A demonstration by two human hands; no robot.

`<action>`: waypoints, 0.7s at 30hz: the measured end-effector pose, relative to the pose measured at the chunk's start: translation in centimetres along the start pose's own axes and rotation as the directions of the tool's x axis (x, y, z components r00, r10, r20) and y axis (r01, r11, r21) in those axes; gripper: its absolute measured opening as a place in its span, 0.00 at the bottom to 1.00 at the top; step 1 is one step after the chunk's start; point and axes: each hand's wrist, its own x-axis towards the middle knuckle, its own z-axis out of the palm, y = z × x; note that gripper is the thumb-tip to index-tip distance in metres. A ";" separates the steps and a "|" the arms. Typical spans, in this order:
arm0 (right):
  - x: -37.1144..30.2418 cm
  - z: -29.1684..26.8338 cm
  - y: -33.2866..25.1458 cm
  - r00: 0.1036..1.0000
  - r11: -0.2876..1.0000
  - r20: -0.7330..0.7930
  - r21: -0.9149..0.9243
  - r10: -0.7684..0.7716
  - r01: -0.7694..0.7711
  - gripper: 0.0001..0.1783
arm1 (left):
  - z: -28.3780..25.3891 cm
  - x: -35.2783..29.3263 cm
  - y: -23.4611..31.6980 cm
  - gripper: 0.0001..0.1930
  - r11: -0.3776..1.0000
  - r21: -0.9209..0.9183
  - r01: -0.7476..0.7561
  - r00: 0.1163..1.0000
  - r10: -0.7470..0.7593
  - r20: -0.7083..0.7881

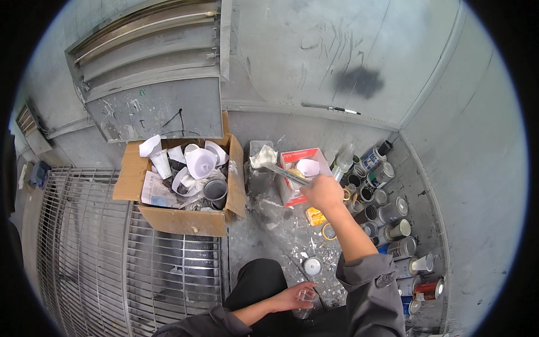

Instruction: The person sits on the floor, mixes paint using a funnel and various cans, then uses a spray gun to apply paint to a car covered with masking paper and tape.

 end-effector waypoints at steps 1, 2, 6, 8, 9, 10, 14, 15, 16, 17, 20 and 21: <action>0.8 0.9 -0.1 1.000 1.000 -0.006 -0.017 -0.012 0.012 0.24 | -0.2 0.0 -0.2 0.41 1.000 -0.007 -0.014 1.000 0.014 0.000; 1.7 1.8 -0.1 1.000 0.999 -0.011 -0.036 -0.023 0.022 0.24 | -0.3 0.0 -0.3 0.41 1.000 -0.002 -0.005 1.000 0.005 0.002; 4.1 1.9 -2.8 0.997 0.996 0.077 -0.091 0.025 -0.018 0.23 | 0.2 0.4 -0.6 0.42 1.000 0.026 0.008 1.000 -0.009 0.028; 4.9 1.3 -4.2 0.997 0.995 0.056 -0.087 -0.050 0.055 0.20 | 0.3 0.6 -0.8 0.43 0.999 0.029 -0.014 0.999 0.013 0.029; 5.9 1.1 -4.2 0.996 0.991 0.061 -0.111 -0.069 0.075 0.19 | 0.5 0.6 -1.0 0.43 0.999 0.019 -0.030 0.999 0.029 0.032; 5.9 0.8 -5.3 0.993 0.986 0.079 -0.133 -0.091 0.101 0.19 | 0.7 0.2 -1.4 0.43 0.999 -0.002 -0.041 0.999 0.041 0.027; 2.1 -4.4 -5.5 0.979 0.977 0.026 -0.065 -0.203 0.205 0.18 | 0.1 1.1 -2.4 0.41 0.999 0.027 -0.031 0.999 0.030 0.028; 1.4 -6.1 -4.6 0.978 0.976 0.025 -0.061 -0.209 0.210 0.19 | 0.2 1.3 -2.0 0.40 0.999 0.021 -0.039 0.999 0.038 0.039; 0.8 -7.5 -4.3 0.975 0.973 0.025 -0.051 -0.223 0.224 0.20 | 0.1 1.3 -1.5 0.40 0.999 0.029 -0.044 0.999 0.043 0.031; 0.3 -9.0 -4.3 0.971 0.970 0.041 -0.052 -0.237 0.239 0.19 | 0.1 1.2 -1.2 0.40 0.998 0.037 -0.049 0.999 0.048 0.023; 0.4 -9.5 -4.0 0.970 0.971 -0.052 -0.008 -0.238 0.238 0.17 | -0.3 1.8 -1.8 0.41 0.999 0.047 -0.017 1.000 0.016 0.026; 0.5 -9.5 -3.7 0.978 0.980 -0.048 -0.014 -0.201 0.200 0.17 | -0.2 2.0 -1.6 0.41 0.999 0.039 -0.013 0.999 0.011 0.040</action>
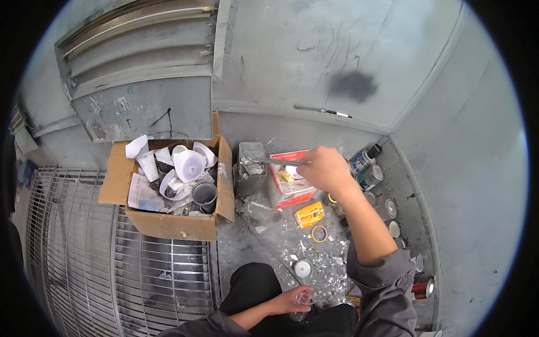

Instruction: The person sits on the floor, mixes paint using a funnel and various cans, then uses a spray gun to apply paint to a car covered with masking paper and tape.

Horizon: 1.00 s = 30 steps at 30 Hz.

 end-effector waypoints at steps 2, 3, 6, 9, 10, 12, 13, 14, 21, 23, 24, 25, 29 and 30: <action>1.1 1.6 0.0 0.999 0.999 0.013 -0.002 0.052 -0.052 0.15 | -0.2 -0.1 0.4 0.41 1.000 -0.005 0.018 1.000 -0.018 0.005; 1.9 2.6 0.0 0.997 0.998 0.023 0.002 0.070 -0.070 0.15 | -0.2 -0.2 0.6 0.41 0.999 -0.004 0.034 0.999 -0.034 -0.002; 4.4 6.6 0.9 0.998 0.999 0.042 0.004 0.042 -0.042 0.13 | 0.1 -0.4 0.5 0.44 0.999 -0.019 0.025 1.000 -0.025 -0.005; 7.6 11.6 1.4 0.994 0.998 0.086 0.017 0.066 -0.068 0.15 | 0.7 -0.5 -0.3 0.44 1.000 -0.008 -0.023 1.000 0.023 -0.010; 8.6 12.8 1.2 0.990 0.995 0.103 -0.004 0.095 -0.095 0.15 | 1.1 -0.5 -0.4 0.44 0.999 -0.008 -0.035 0.999 0.035 -0.003; 9.9 14.6 -1.4 0.977 0.992 0.174 0.000 0.125 -0.127 0.18 | 1.4 -0.9 -0.8 0.43 0.998 0.002 -0.061 0.998 0.062 -0.028; 10.4 15.6 -2.0 0.976 0.992 0.176 -0.021 0.126 -0.124 0.18 | 1.8 -1.3 -0.4 0.43 0.998 0.008 -0.056 0.998 0.056 -0.024; 10.9 16.7 -2.5 0.976 0.992 0.178 -0.042 0.128 -0.123 0.19 | 2.3 -1.7 -0.1 0.43 0.999 0.014 -0.048 0.999 0.049 -0.019; 8.8 17.7 -3.2 0.967 0.945 0.205 0.257 0.152 -0.203 0.28 | 2.3 0.0 -5.5 0.46 0.974 0.126 -0.188 0.979 0.197 -0.058; 3.2 16.3 0.9 0.996 0.952 -0.052 0.301 0.073 -0.055 0.37 | 1.5 -0.7 -0.1 0.47 0.983 0.172 -0.065 0.998 0.062 0.020; -0.4 15.6 3.3 0.985 0.905 0.063 0.390 0.160 -0.172 0.37 | 1.3 -0.2 0.3 0.47 0.988 0.156 0.004 1.000 -0.005 0.006; -4.8 15.6 5.6 0.988 0.934 -0.049 0.336 0.143 -0.118 0.33 | 1.0 0.5 0.7 0.46 0.988 0.137 0.074 0.997 -0.073 -0.015; -30.4 12.6 15.2 0.940 0.834 0.004 0.460 0.340 -0.304 0.27 | -1.2 3.8 1.1 0.47 0.982 -0.117 0.146 0.986 -0.155 -0.064; -37.9 12.5 17.8 0.828 0.751 0.017 0.412 0.561 -0.517 0.27 | -1.4 4.9 0.8 0.46 0.950 -0.173 0.260 0.965 -0.261 0.021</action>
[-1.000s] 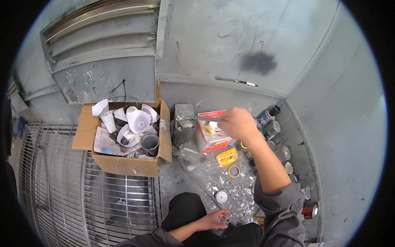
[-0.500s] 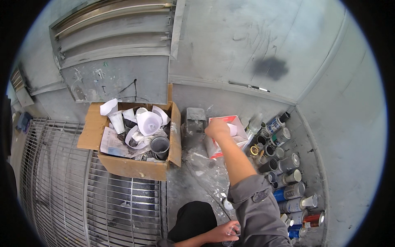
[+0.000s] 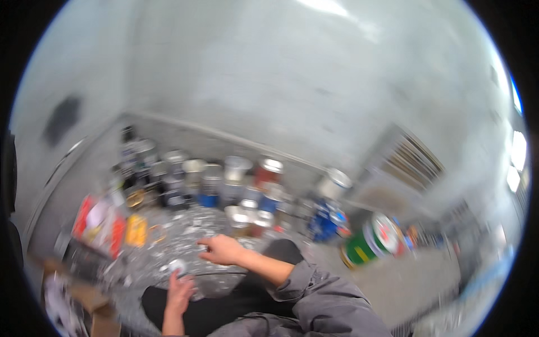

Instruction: The person sits on the floor, mixes paint using a funnel and various cans, then uses a spray gun to apply paint to a car covered with masking paper and tape.

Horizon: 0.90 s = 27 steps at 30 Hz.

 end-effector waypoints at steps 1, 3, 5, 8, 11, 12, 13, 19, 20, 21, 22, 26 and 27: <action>-5.3 -2.6 5.8 0.973 0.975 -0.083 -0.031 0.215 -0.218 0.26 | 0.8 1.1 0.0 0.44 0.995 -0.054 0.080 0.997 -0.080 0.004; -16.5 -6.4 14.7 0.760 0.777 -0.379 -0.144 0.528 -0.612 0.26 | 1.2 3.2 -0.3 0.43 0.986 -0.081 0.146 0.988 -0.141 0.067; -29.1 -8.8 21.2 0.433 0.548 -0.569 0.038 0.699 -0.836 0.23 | 5.7 3.6 -0.1 0.38 0.983 0.060 0.175 0.981 -0.179 0.077; -45.9 -8.3 27.9 0.070 0.269 -0.552 0.288 0.831 -0.919 0.25 | 5.9 5.6 -3.5 0.18 0.534 0.738 -0.414 0.862 -0.032 0.506; -55.0 -7.9 32.7 -0.155 0.138 -0.580 0.429 0.800 -0.893 0.26 | 9.9 7.3 -6.8 0.19 0.493 0.814 -0.307 0.882 -0.174 0.438; -56.4 -8.2 34.7 -0.204 0.124 -0.603 0.458 0.771 -0.880 0.25 | 10.9 7.9 -7.8 0.19 0.467 0.836 -0.287 0.884 -0.208 0.420; -57.9 -9.2 36.6 -0.248 0.114 -0.629 0.477 0.737 -0.871 0.25 | 12.1 8.2 -8.8 0.20 0.444 0.851 -0.281 0.882 -0.230 0.411; -61.2 -16.9 48.3 -0.262 0.228 -0.718 0.508 0.645 -0.831 0.26 | 15.4 8.8 -12.3 0.24 0.224 0.927 -0.302 0.895 -0.268 0.357; -62.7 -18.2 50.7 -0.305 0.229 -0.722 0.539 0.621 -0.811 0.25 | 16.9 8.4 -12.2 0.25 0.246 0.944 -0.221 0.910 -0.297 0.291; -64.6 -19.5 53.5 -0.348 0.237 -0.727 0.570 0.592 -0.787 0.24 | 18.3 7.9 -11.5 0.25 0.269 0.953 -0.139 0.921 -0.317 0.224; -66.4 -20.4 56.3 -0.393 0.250 -0.730 0.600 0.559 -0.760 0.23 | 19.7 7.5 -11.1 0.26 0.290 0.954 -0.070 0.929 -0.331 0.169; -71.2 -23.6 63.6 -0.426 0.143 -0.793 0.528 0.435 -0.837 0.15 | 23.7 5.5 -11.3 0.28 0.358 0.923 0.144 0.936 -0.351 -0.009; -71.2 -24.2 64.4 -0.390 0.172 -0.793 0.515 0.468 -0.840 0.15 | 24.1 4.9 -11.4 0.29 0.365 0.913 0.181 0.936 -0.350 -0.045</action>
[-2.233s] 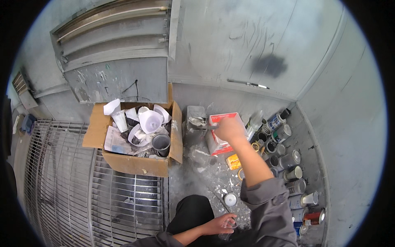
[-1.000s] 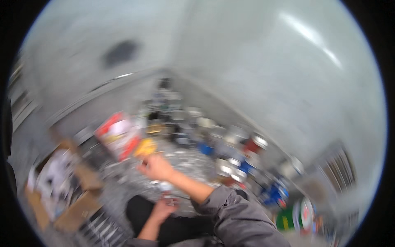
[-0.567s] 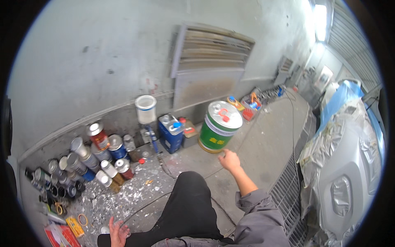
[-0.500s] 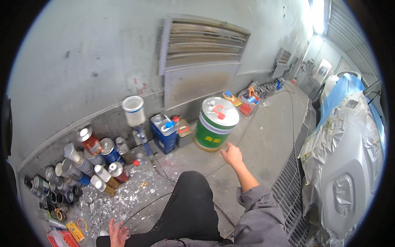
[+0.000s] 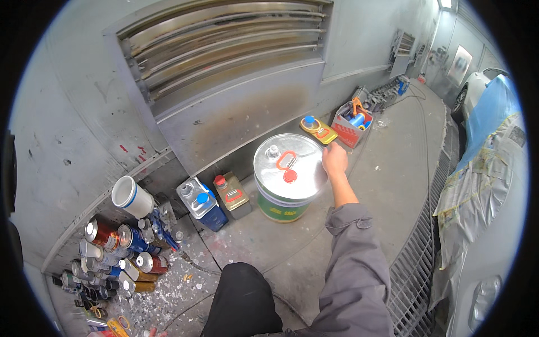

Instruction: The person sits on the floor, mixes paint using a funnel and various cans, then uses a spray gun to apply paint to a car covered with masking paper and tape.

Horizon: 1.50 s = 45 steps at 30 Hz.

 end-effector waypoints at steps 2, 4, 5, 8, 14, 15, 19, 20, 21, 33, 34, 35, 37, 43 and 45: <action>-1.6 0.4 -4.1 0.986 0.989 0.162 0.144 -0.044 0.021 0.13 | 0.2 -2.3 0.4 0.30 0.997 -0.039 0.063 0.996 -0.065 -0.054; -4.9 -1.9 -9.5 0.933 0.981 0.313 0.137 -0.176 0.138 0.19 | 0.8 -3.3 1.0 0.31 0.992 -0.077 0.101 0.992 -0.107 -0.073; -6.0 -0.1 -8.3 0.937 0.958 0.210 0.132 -0.280 0.256 0.26 | 1.3 -2.4 1.5 0.32 0.991 -0.085 0.105 0.993 -0.109 -0.048; -9.1 -0.4 -12.3 0.881 0.911 0.261 -0.012 -0.395 0.412 0.32 | 1.6 -3.7 1.9 0.34 0.986 -0.131 0.104 0.991 -0.114 -0.069; -9.5 3.4 -10.4 0.938 0.956 0.191 -0.005 -0.288 0.294 0.28 | 2.8 -3.3 3.5 0.38 0.972 -0.224 0.074 0.997 -0.080 -0.017; -9.2 3.6 -11.1 0.936 0.954 0.219 -0.056 -0.275 0.294 0.28 | 3.2 -2.9 4.4 0.39 0.970 -0.239 0.041 0.999 -0.044 -0.008; -9.1 4.7 -12.7 0.958 0.963 0.244 -0.180 -0.151 0.198 0.27 | 4.1 -0.8 10.0 0.31 0.990 -0.078 -0.115 0.988 0.122 0.092; -8.5 5.0 -12.6 0.969 0.970 0.226 -0.193 -0.101 0.146 0.26 | 4.2 -0.4 11.5 0.28 0.987 -0.020 -0.161 0.978 0.162 0.129; -8.3 4.6 -13.4 0.963 0.975 0.254 -0.177 -0.087 0.135 0.26 | 4.2 -0.5 12.8 0.26 0.978 0.037 -0.204 0.969 0.196 0.152; -4.5 7.8 -7.4 0.902 0.805 0.313 0.424 0.299 -0.414 0.14 | 6.9 -3.0 20.5 0.47 0.927 -0.328 -0.182 0.903 0.289 0.318; -4.4 8.2 -6.2 0.877 0.698 0.372 0.540 0.304 -0.471 0.12 | 7.5 -2.8 20.9 0.48 0.925 -0.332 -0.183 0.895 0.297 0.334; -4.7 8.1 -5.4 0.850 0.571 0.436 0.633 0.295 -0.522 0.11 | 8.1 -3.1 21.3 0.49 0.924 -0.337 -0.180 0.888 0.300 0.348; -7.7 6.9 -9.2 0.639 0.178 0.709 0.617 0.298 -0.767 0.10 | 8.9 -5.7 21.6 0.51 0.883 -0.424 -0.200 0.897 0.339 0.284; -10.1 2.0 -4.7 0.797 0.125 0.530 0.805 0.291 -0.580 0.09 | 9.3 -0.1 38.9 0.47 0.613 -0.195 -0.766 0.502 0.759 0.415; -11.5 -2.3 -4.2 0.783 0.170 0.541 0.778 0.308 -0.604 0.11 | 8.8 2.5 50.4 0.41 0.279 -0.162 -0.947 0.240 0.945 0.224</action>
